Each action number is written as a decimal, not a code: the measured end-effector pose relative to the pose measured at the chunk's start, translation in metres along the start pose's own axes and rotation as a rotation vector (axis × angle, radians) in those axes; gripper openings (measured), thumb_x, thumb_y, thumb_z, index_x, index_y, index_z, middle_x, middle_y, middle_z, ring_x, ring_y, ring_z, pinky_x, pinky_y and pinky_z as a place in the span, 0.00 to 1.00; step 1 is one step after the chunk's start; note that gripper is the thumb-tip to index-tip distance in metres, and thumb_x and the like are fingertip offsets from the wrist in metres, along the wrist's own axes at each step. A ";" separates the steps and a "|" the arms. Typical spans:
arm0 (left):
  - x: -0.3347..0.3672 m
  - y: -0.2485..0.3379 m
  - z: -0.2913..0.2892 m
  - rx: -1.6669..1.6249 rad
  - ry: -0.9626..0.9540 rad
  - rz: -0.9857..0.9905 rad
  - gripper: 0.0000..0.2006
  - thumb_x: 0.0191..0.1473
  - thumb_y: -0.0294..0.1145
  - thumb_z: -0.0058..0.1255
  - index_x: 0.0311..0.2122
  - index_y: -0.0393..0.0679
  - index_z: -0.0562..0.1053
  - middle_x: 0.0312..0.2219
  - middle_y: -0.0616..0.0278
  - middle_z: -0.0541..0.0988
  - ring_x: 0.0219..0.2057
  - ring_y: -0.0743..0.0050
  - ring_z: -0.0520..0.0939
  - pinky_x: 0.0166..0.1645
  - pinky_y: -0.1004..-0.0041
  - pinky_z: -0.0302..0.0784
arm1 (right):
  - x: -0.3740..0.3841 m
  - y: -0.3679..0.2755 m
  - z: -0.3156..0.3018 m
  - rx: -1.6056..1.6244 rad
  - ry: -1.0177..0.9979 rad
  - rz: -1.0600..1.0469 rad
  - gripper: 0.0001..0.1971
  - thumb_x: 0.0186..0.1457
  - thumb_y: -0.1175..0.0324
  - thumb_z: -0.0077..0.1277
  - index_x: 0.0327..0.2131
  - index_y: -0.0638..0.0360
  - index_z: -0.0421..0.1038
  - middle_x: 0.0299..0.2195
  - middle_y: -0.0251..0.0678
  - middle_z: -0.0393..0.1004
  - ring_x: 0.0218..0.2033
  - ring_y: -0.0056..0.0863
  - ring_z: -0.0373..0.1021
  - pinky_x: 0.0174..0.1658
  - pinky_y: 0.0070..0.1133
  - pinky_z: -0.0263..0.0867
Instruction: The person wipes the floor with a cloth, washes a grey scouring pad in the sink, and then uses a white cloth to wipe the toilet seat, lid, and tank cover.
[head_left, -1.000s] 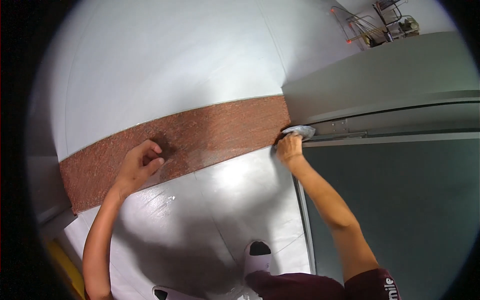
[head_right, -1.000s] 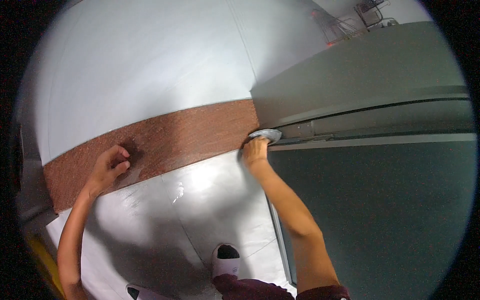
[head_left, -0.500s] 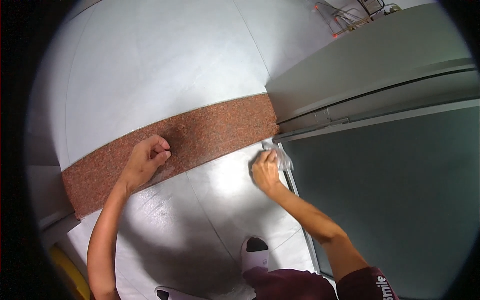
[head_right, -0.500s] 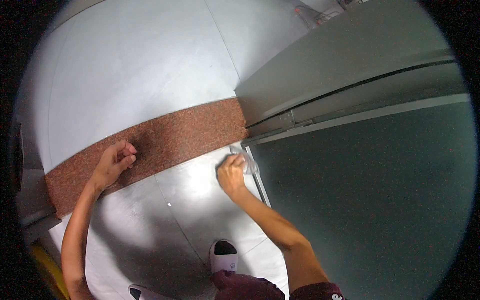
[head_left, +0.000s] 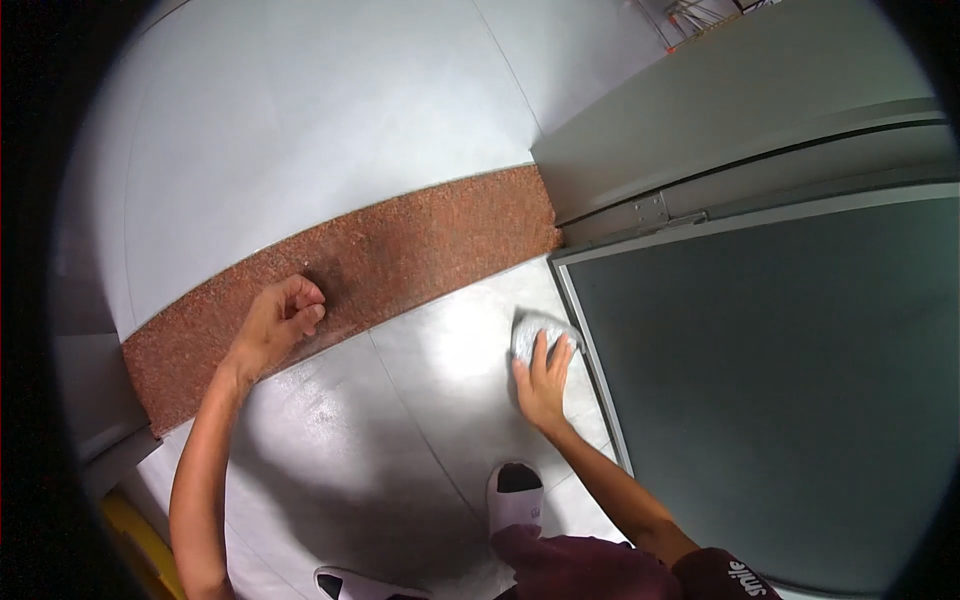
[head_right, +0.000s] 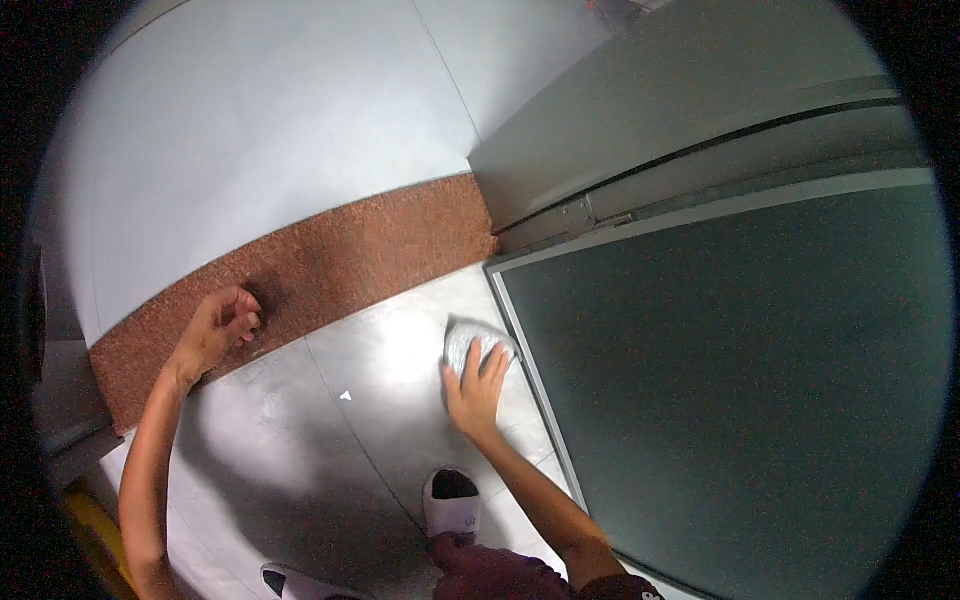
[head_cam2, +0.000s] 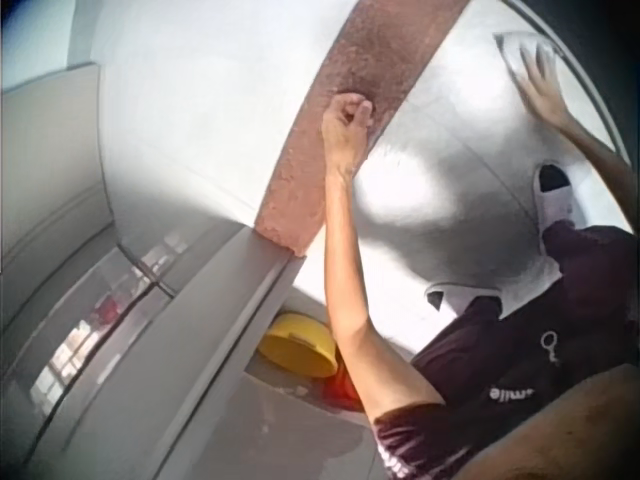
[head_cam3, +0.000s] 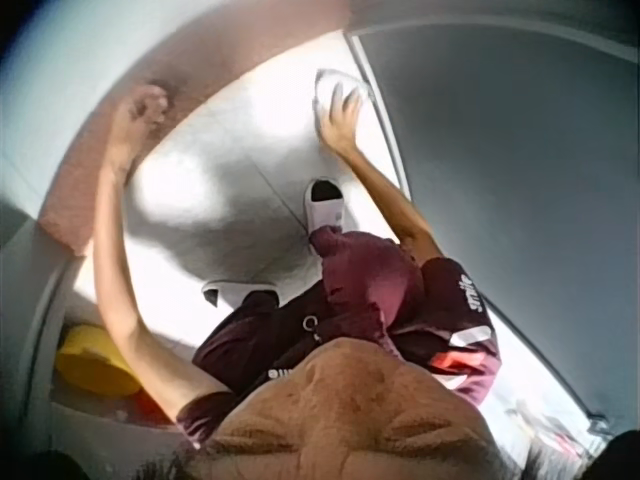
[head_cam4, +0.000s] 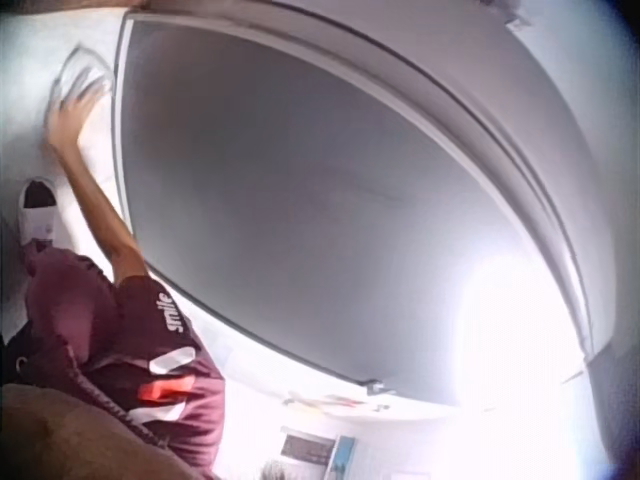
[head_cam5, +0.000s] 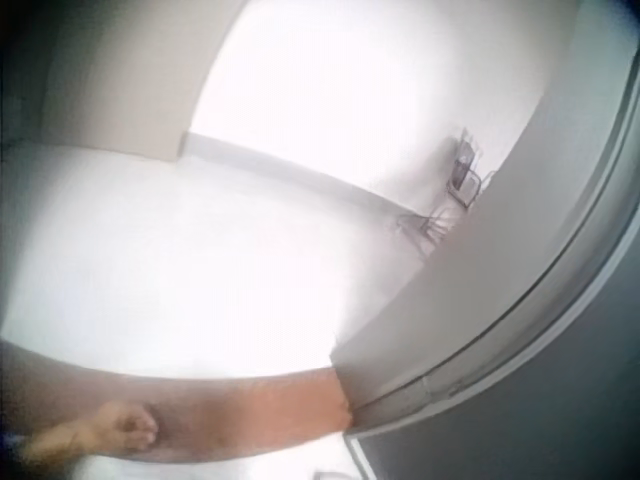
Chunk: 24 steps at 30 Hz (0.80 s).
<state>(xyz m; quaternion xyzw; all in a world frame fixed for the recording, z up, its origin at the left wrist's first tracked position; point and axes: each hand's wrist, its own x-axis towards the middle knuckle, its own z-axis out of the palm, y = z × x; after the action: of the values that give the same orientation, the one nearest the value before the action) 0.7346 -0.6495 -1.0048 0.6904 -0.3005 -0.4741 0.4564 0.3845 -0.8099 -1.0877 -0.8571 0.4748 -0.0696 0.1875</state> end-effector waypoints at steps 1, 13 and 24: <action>0.000 -0.001 0.001 0.001 -0.006 -0.009 0.02 0.50 0.24 0.46 0.30 0.39 0.66 0.22 0.69 0.69 0.23 0.84 0.69 0.29 0.81 0.66 | 0.014 0.001 0.007 -0.032 0.036 0.076 0.30 0.55 0.55 0.37 0.56 0.61 0.46 0.55 0.66 0.36 0.57 0.63 0.34 0.57 0.44 0.33; -0.001 -0.005 0.007 -0.108 0.003 -0.125 0.03 0.51 0.24 0.45 0.32 0.38 0.67 0.25 0.67 0.70 0.26 0.82 0.70 0.31 0.80 0.68 | 0.126 -0.017 0.034 -0.188 0.365 0.089 0.23 0.53 0.63 0.35 0.51 0.65 0.54 0.40 0.49 0.63 0.41 0.45 0.60 0.45 0.34 0.52; -0.021 0.000 -0.010 -0.094 -0.020 -0.146 0.04 0.54 0.28 0.43 0.35 0.43 0.66 0.27 0.69 0.71 0.27 0.85 0.71 0.32 0.84 0.67 | 0.121 -0.001 0.011 -0.061 0.172 -0.033 0.25 0.52 0.65 0.35 0.54 0.63 0.50 0.48 0.52 0.60 0.44 0.47 0.62 0.48 0.33 0.57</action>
<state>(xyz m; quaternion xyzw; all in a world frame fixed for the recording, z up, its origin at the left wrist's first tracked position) 0.7366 -0.6286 -0.9954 0.6837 -0.2313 -0.5264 0.4493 0.4539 -0.9083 -1.1041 -0.8610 0.4766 -0.1317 0.1187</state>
